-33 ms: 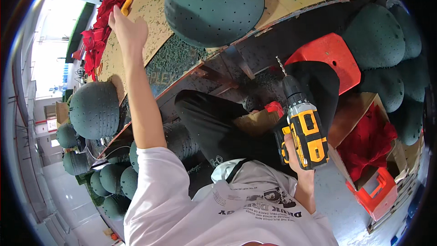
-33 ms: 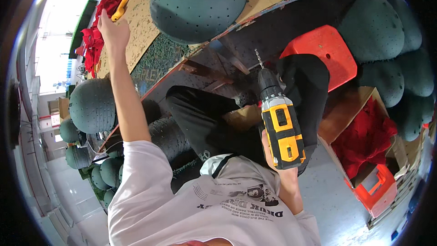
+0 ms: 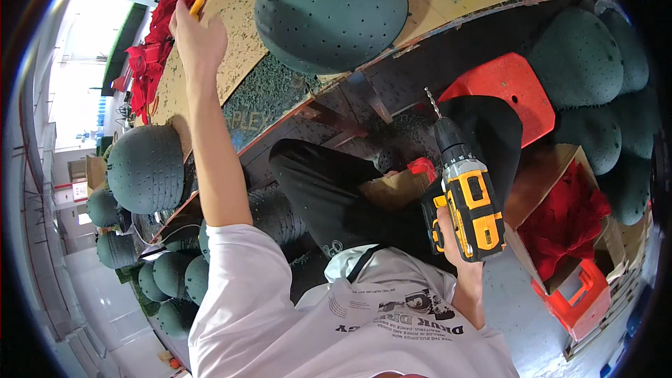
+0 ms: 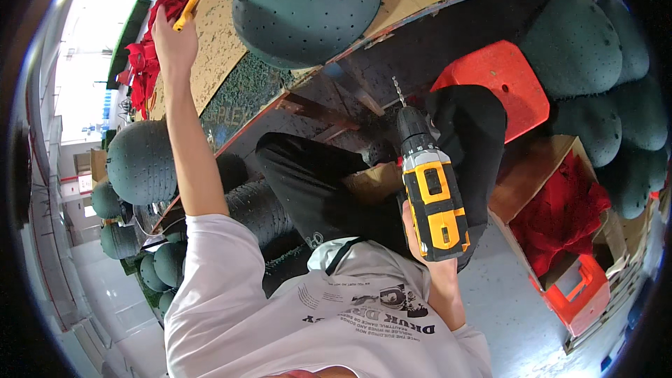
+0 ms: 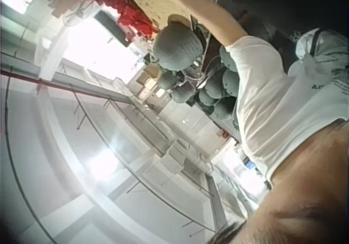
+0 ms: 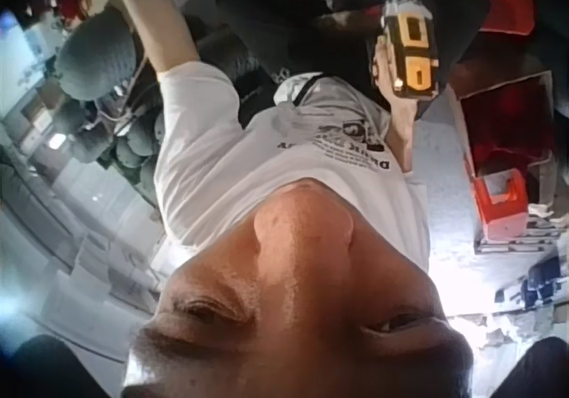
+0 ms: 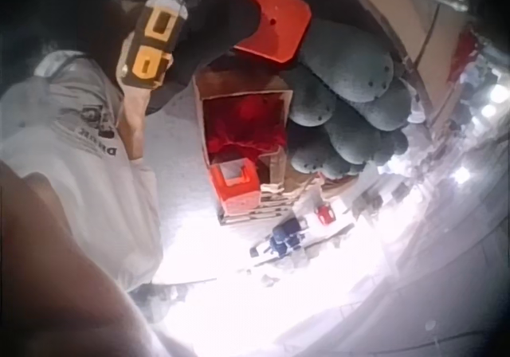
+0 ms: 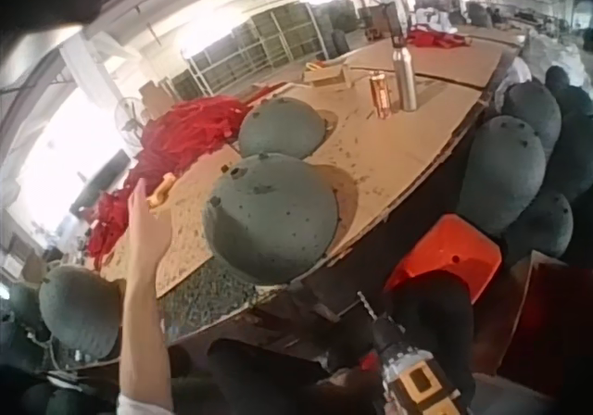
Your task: Using a power drill to create holes in green hemispherical shells on a factory workbench.
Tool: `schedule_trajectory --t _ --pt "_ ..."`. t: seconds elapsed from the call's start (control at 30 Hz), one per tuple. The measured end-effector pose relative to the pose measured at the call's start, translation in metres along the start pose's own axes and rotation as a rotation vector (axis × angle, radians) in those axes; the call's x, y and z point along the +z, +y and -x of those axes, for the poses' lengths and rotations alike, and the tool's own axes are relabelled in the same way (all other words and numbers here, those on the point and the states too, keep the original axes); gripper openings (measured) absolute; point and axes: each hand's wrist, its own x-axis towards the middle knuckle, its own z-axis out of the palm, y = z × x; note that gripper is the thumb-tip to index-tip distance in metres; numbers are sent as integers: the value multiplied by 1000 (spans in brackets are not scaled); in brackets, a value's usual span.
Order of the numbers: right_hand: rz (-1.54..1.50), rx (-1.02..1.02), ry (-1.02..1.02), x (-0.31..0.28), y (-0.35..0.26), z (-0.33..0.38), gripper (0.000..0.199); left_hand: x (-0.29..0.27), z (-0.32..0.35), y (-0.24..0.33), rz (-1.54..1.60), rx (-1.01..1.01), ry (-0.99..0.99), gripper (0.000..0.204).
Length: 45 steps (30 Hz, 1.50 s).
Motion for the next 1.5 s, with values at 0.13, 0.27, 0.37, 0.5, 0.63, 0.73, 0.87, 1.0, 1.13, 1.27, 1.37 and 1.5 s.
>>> schedule_trajectory --t 0.13,0.27,0.37,0.5,0.63,0.73,0.87,1.0,1.13,1.27,1.37,1.5 --pt "89 -63 -48 -4 5 5 21 -19 -86 87 267 -252 -933 56" --pt "174 -144 -42 -1 5 2 24 -10 -94 128 158 -121 -944 60" --pt "327 -228 -67 -6 9 6 24 -9 -99 140 158 -87 -1050 59" --pt "189 -76 -21 -1 22 19 25 -6 -101 149 81 -141 -1144 54" --pt "120 23 -55 -2 27 22 26 44 -80 120 18 -130 -1078 37" --pt "85 13 -42 -5 26 21 26 57 -74 100 154 43 -896 57" --pt "75 -180 102 -5 12 2 29 50 -83 94 163 52 -951 59" --pt "54 13 -60 -6 7 0 26 29 -91 109 297 60 -926 45" --pt "39 199 -231 -7 5 -5 27 18 -95 114 522 85 -837 40" --pt "-110 5 -172 5 12 -11 31 7 -102 124 512 111 -854 40" --pt "-201 64 -179 11 7 -27 27 -3 -104 140 281 71 -949 41" --pt "-39 100 -218 16 7 -36 22 18 -104 140 227 47 -1080 48"
